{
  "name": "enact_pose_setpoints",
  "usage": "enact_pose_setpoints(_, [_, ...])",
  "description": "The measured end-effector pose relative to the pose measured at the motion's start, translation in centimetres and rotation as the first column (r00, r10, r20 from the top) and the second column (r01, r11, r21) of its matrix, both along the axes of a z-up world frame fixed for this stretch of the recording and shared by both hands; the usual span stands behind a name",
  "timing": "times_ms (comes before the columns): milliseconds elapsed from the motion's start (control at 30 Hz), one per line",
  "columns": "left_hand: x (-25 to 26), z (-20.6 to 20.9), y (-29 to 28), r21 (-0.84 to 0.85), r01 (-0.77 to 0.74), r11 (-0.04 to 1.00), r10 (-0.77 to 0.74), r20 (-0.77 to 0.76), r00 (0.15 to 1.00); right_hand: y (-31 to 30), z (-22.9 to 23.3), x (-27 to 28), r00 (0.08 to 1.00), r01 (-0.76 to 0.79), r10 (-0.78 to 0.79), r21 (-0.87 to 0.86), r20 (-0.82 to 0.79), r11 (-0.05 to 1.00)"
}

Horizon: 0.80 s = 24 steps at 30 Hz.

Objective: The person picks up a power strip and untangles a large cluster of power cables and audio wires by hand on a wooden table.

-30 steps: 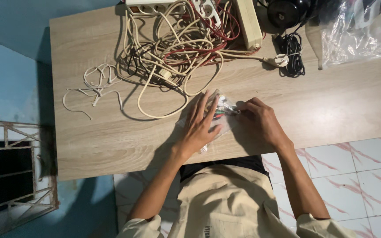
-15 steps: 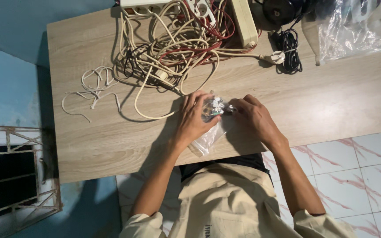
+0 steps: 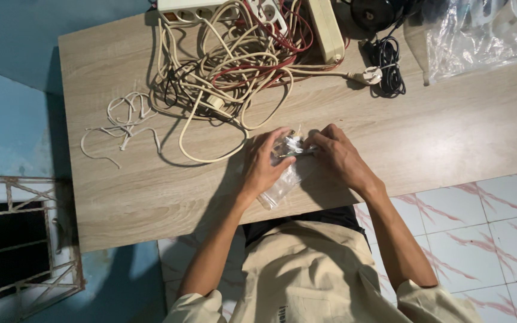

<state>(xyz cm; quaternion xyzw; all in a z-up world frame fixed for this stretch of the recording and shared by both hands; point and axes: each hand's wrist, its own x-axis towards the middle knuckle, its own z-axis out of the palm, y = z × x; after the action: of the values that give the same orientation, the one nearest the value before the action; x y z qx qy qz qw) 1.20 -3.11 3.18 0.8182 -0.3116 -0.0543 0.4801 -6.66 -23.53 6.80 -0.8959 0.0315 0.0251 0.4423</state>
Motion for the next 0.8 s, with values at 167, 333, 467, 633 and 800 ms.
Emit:
enact_pose_setpoints(167, [0.2,-0.4,0.1,-0.083,0.022,0.996,-0.031,-0.109,0.994,-0.3,-0.4,-0.6,0.999,0.01,-0.016,0.139,0.042,0.99])
enact_pose_setpoints(333, [0.4,-1.0,0.1,-0.121,0.004,0.993,-0.027,-0.183,0.983,0.1,-1.5,-0.5,0.996,0.005,-0.001,-0.045,0.093,0.999])
enact_pose_setpoints(467, [0.6,-1.5,0.2,-0.147,-0.033,0.988,-0.01,-0.285,0.958,0.7,-3.8,0.3,0.98,0.032,-0.02,-0.056,0.2,0.998])
enact_pose_setpoints(633, [1.6,-3.5,1.1,-0.237,0.099,0.966,-0.146,-0.188,0.971,0.4,-2.4,0.0,0.994,-0.022,0.03,-0.073,0.107,0.997])
enact_pose_setpoints(800, [2.1,-3.8,1.3,-0.23,0.126,0.965,-0.218,-0.439,0.872,0.3,-2.4,0.4,0.984,-0.052,0.044,0.036,0.175,0.998])
